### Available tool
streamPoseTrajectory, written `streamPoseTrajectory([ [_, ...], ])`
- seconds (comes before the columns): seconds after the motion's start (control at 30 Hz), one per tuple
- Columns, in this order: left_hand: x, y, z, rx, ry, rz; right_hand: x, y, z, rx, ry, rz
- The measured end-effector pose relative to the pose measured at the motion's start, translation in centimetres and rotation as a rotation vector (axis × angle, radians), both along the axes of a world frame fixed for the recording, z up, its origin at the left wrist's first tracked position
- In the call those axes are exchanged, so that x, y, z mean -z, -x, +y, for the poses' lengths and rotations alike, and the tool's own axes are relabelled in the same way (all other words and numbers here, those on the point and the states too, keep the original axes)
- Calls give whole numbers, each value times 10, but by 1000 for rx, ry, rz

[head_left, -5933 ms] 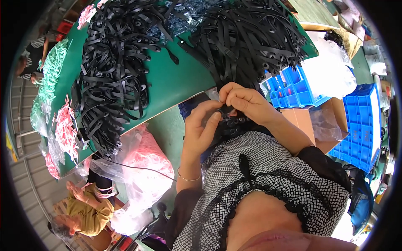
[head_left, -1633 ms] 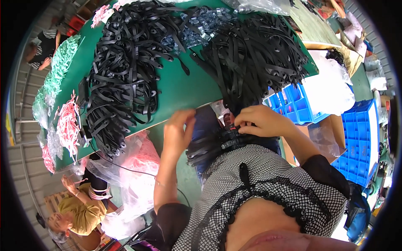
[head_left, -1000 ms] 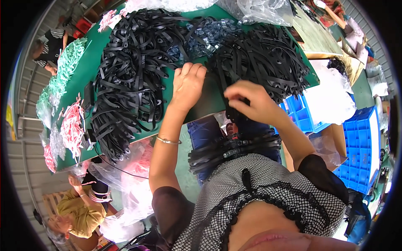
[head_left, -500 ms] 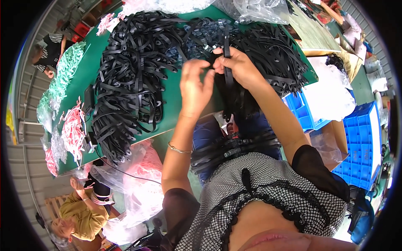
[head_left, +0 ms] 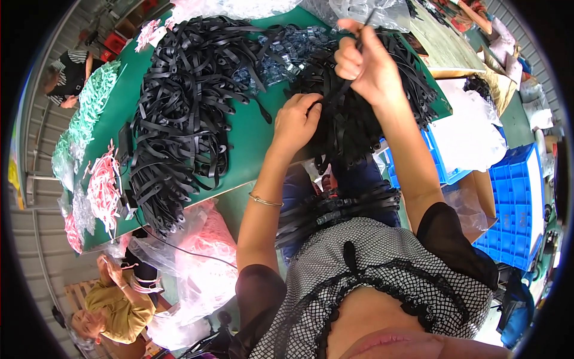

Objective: The person assembles plastic buckles and components onto black elastic or fabric straps by hand.

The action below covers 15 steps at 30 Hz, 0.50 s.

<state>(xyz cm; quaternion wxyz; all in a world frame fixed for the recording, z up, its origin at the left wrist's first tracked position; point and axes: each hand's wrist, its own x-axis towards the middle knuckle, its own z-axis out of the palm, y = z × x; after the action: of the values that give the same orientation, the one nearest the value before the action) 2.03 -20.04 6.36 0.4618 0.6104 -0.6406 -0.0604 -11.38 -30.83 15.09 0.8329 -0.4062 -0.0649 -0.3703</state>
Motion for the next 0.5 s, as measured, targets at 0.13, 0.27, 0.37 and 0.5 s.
streamPoseTrajectory([
  [0.13,5,-2,-3,-61,-31,282,-30,32,17,-16,127,-59],
  [0.27,5,-6,-10,-93,-76,297,-38,66,43,74,173,80],
  [0.37,4,-7,-11,-161,-66,82,-19,88,63,53,163,221],
  [0.5,-2,-26,-12,-259,-32,84,7,102,83,44,78,480],
])
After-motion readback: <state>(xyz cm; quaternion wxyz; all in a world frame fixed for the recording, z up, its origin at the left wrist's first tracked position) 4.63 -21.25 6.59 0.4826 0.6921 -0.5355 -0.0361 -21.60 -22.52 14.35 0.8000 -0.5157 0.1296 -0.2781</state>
